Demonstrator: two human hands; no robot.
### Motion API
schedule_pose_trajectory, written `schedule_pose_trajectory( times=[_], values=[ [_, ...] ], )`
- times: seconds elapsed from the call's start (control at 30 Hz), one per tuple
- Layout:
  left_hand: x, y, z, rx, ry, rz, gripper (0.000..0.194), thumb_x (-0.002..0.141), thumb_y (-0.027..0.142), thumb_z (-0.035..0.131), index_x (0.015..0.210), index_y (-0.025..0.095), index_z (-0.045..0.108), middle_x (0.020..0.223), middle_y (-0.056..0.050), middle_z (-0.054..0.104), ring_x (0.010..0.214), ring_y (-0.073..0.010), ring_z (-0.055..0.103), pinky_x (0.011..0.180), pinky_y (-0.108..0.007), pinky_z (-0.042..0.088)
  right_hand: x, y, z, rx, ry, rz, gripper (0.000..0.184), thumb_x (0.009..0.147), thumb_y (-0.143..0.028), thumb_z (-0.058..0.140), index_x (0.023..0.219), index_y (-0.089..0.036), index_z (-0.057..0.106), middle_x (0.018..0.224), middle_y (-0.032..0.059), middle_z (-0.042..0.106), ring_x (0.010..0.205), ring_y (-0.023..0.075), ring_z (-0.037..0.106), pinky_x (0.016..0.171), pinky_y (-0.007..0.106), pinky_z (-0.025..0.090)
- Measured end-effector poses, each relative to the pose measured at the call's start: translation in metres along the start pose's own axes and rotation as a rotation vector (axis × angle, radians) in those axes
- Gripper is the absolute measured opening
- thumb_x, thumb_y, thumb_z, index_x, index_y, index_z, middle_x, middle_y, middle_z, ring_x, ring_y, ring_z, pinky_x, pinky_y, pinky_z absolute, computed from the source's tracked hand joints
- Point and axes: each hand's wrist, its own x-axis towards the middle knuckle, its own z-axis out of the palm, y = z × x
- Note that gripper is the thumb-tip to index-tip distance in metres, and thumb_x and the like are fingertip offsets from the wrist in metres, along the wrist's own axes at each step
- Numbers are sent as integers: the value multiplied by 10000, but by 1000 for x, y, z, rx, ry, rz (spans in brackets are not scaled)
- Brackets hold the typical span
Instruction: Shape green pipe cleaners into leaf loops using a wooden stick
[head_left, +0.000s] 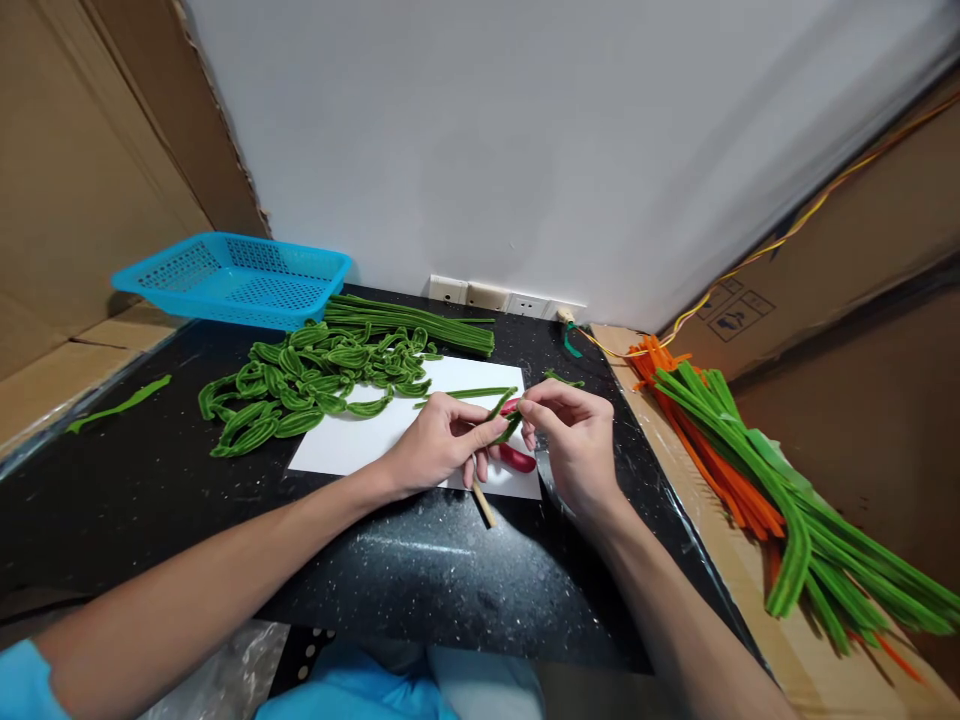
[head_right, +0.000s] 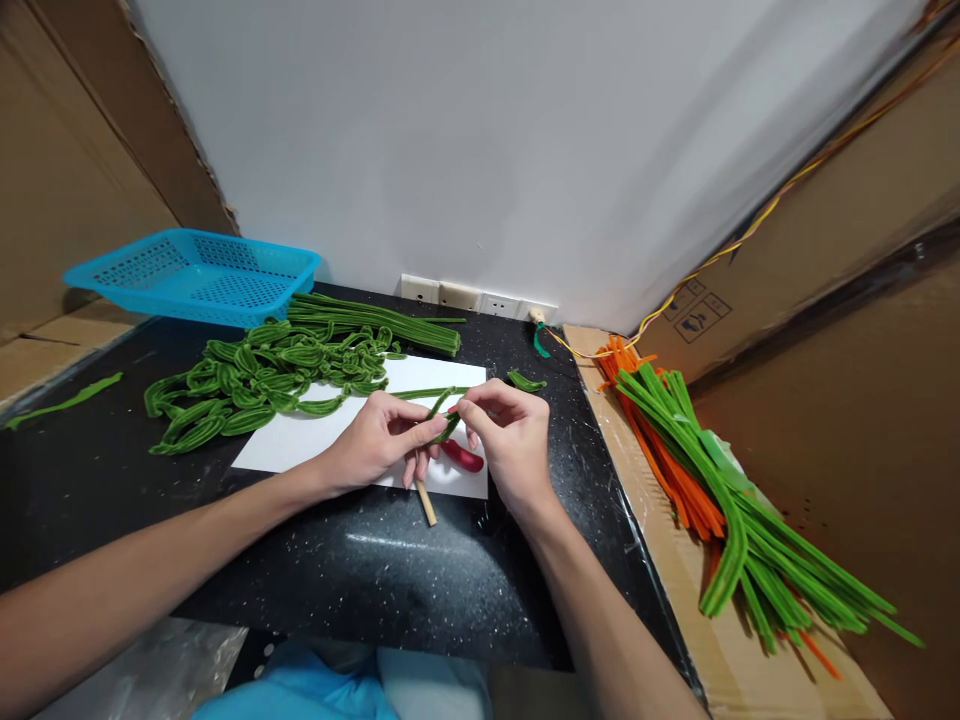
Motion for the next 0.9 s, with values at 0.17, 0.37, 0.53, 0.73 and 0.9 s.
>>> schedule_pose_trajectory(
  times=[0.17, 0.37, 0.53, 0.73, 0.9],
  values=[
    [0, -2, -2, 61, 28, -22, 376, 965, 394, 681, 731, 106, 744, 551, -33, 687, 402, -110, 610, 405, -179, 485, 1, -1, 3, -5, 25, 53, 116, 810, -255, 783, 729, -190, 731, 687, -11, 651, 458, 85, 490, 452, 246, 381],
    [-3, -4, -2, 229, 27, -40, 383, 987, 394, 635, 741, 115, 729, 535, -12, 641, 402, -97, 545, 435, -198, 452, 3, -3, 1, 2, -21, 151, 117, 771, -228, 755, 675, -176, 715, 572, -26, 601, 436, 87, 461, 447, 237, 376],
    [-3, -5, 0, 294, 42, 60, 321, 981, 320, 638, 750, 119, 732, 564, 24, 585, 487, -70, 474, 480, -178, 367, 5, -6, -4, 18, -94, 295, 76, 712, -183, 692, 642, -166, 717, 471, -44, 521, 436, 81, 402, 431, 211, 331],
    [0, -6, 0, 211, 30, 51, 245, 952, 315, 674, 871, 112, 784, 669, 0, 655, 564, -81, 468, 521, -190, 350, 7, -10, -9, 22, -166, 340, 80, 693, -199, 701, 621, -166, 714, 523, -33, 550, 473, 85, 418, 428, 206, 346],
    [-1, -6, -6, 301, -8, 84, 283, 951, 324, 670, 809, 116, 799, 636, 4, 603, 582, -90, 408, 533, -218, 305, 7, -13, -11, -70, -226, 335, 88, 691, -212, 706, 621, -159, 722, 577, -7, 621, 461, 83, 446, 438, 223, 339]
  ],
)
